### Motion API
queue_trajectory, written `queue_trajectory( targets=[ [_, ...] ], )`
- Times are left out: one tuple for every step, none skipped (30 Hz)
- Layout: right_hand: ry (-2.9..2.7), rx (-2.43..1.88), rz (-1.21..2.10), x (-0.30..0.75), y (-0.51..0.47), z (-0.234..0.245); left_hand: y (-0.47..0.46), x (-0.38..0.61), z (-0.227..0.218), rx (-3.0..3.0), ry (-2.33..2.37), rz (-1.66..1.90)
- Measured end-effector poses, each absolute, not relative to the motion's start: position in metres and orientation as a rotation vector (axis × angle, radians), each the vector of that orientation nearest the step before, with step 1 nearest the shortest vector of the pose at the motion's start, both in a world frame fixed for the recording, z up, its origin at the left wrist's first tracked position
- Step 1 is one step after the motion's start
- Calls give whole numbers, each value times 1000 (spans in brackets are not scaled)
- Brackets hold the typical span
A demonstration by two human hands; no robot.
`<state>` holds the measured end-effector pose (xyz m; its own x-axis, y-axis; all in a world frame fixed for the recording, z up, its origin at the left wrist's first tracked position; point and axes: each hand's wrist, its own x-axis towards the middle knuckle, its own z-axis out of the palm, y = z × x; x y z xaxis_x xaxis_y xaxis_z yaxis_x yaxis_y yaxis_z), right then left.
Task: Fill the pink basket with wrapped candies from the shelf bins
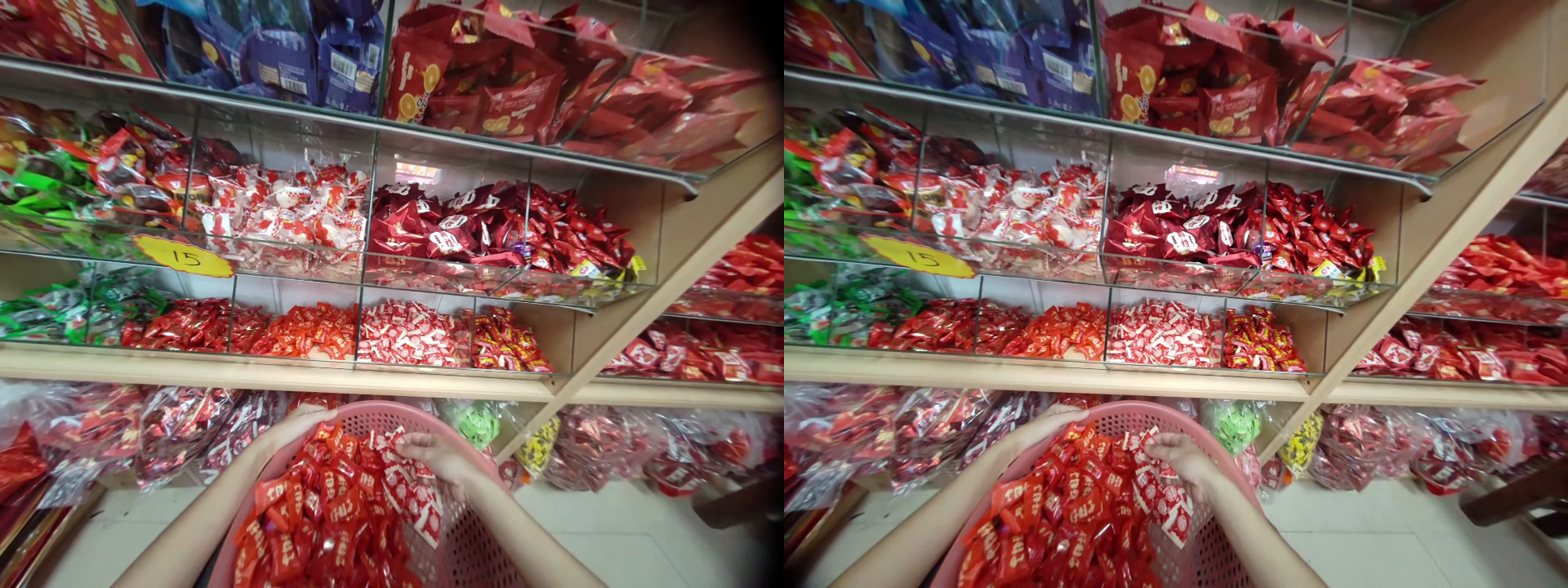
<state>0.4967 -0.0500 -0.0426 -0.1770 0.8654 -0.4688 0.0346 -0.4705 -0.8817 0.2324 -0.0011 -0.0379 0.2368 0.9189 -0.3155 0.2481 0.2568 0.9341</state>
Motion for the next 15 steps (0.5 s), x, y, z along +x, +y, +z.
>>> queue_trajectory(
  targets=[
    [-1068, -1477, 1720, 496, -50, -44, -1, 233, -38, 1263, 1256, 668],
    [-1068, -1489, 1720, 496, -50, -45, -1, 233, -37, 1276, 1243, 659],
    [-1068, -1497, 1706, 496, -50, -46, -1, 233, -36, 1290, 1239, 655],
    [-1066, -1503, 1686, 495, -50, -46, -1, 233, -35, 1301, 1248, 655],
    [-1063, -1504, 1672, 495, -50, -46, -1, 233, -34, 1308, 1267, 660],
    [-1059, -1497, 1669, 494, -50, -45, -1, 233, -32, 1309, 1289, 666],
    [-1046, -1484, 1676, 494, -50, -44, -2, 233, -31, 1307, 1308, 672],
    [-1025, -1462, 1690, 493, -50, -42, -2, 233, -30, 1305, 1318, 677],
    [-997, -1434, 1705, 493, -50, -40, -3, 234, -30, 1304, 1323, 680],
    [-959, -1409, 1713, 492, -50, -37, -3, 234, -30, 1305, 1321, 683],
    [-915, -1391, 1718, 492, -50, -35, -3, 234, -30, 1310, 1308, 680],
    [-867, -1381, 1720, 492, -49, -33, -2, 233, -31, 1315, 1285, 669],
    [-823, -1376, 1720, 492, -49, -33, -2, 233, -32, 1320, 1256, 652],
    [-788, -1374, 1722, 493, -48, -33, -1, 233, -34, 1325, 1227, 633],
    [-757, -1376, 1731, 494, -47, -33, 0, 232, -35, 1327, 1207, 622]
  ],
)
